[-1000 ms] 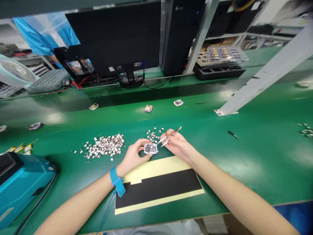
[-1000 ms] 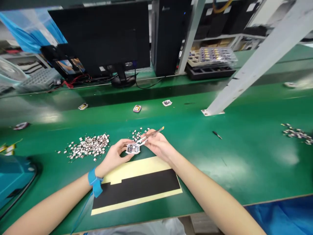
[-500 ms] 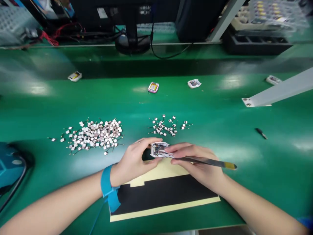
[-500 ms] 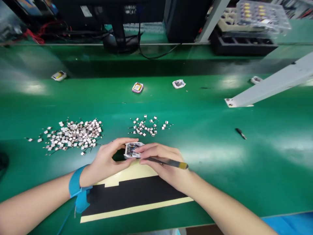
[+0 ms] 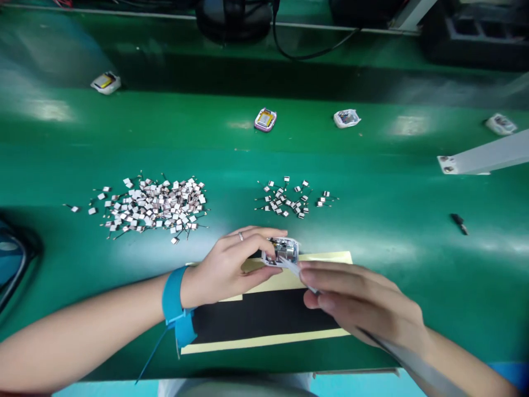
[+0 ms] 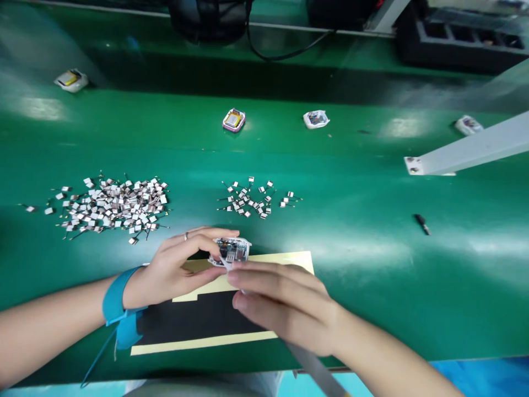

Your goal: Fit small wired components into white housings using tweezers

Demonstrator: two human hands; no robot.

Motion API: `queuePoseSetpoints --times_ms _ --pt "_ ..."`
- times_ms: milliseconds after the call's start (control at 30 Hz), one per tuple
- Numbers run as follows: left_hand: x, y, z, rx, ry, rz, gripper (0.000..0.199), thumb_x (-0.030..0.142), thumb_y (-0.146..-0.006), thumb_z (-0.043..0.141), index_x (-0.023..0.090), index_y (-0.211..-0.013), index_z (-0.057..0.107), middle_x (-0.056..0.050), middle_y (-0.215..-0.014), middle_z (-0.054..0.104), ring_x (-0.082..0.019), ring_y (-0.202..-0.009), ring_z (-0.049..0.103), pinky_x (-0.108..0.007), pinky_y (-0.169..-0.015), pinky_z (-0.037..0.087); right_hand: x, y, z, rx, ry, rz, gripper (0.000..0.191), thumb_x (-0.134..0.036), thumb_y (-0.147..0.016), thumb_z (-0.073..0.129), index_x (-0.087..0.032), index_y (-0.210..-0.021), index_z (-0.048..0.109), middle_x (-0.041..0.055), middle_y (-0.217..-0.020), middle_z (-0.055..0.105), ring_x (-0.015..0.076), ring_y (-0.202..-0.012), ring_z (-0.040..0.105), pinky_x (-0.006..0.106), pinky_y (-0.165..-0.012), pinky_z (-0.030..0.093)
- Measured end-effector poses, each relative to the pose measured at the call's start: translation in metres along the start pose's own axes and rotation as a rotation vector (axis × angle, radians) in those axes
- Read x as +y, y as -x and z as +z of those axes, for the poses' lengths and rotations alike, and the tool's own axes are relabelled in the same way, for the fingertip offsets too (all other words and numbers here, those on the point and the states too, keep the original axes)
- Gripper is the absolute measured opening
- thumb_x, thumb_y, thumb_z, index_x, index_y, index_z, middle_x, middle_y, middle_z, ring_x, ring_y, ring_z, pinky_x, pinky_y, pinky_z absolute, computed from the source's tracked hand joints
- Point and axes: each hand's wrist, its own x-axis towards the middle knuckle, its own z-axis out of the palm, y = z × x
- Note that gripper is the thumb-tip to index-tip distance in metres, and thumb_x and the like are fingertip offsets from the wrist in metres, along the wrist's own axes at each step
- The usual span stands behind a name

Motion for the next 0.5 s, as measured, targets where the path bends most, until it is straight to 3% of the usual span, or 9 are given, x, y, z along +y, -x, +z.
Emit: queuePoseSetpoints --times_ms 100,267,500 --pt "-0.0003 0.0010 -0.0007 0.015 0.050 -0.006 0.017 0.016 -0.074 0.064 0.014 -0.077 0.048 -0.015 -0.105 0.061 -0.017 -0.099 0.059 -0.024 -0.078 0.050 0.0067 0.0030 0.0041 0.085 -0.157 0.072 0.035 0.006 -0.073 0.060 -0.012 -0.103 0.053 0.0074 -0.109 0.057 0.0183 -0.099 0.056 0.027 -0.085 0.053" --pt "-0.0012 0.0023 -0.0025 0.012 0.064 0.041 0.018 0.015 -0.073 0.065 0.013 -0.076 0.048 -0.015 -0.106 0.061 -0.017 -0.102 0.057 -0.025 -0.082 0.048 0.0084 -0.0032 0.0097 0.195 -0.263 0.204 0.031 0.002 -0.071 0.066 -0.014 -0.096 0.056 0.0066 -0.099 0.062 0.0188 -0.091 0.060 0.030 -0.077 0.055" --pt "-0.0012 0.0023 -0.0018 0.034 0.046 0.047 0.017 0.013 -0.072 0.066 0.011 -0.076 0.050 -0.016 -0.104 0.061 -0.016 -0.102 0.057 -0.024 -0.083 0.048 0.0073 -0.0005 0.0047 0.076 -0.163 0.142 0.029 0.006 -0.072 0.063 -0.009 -0.096 0.057 0.0077 -0.105 0.059 0.0144 -0.097 0.057 0.021 -0.086 0.051"
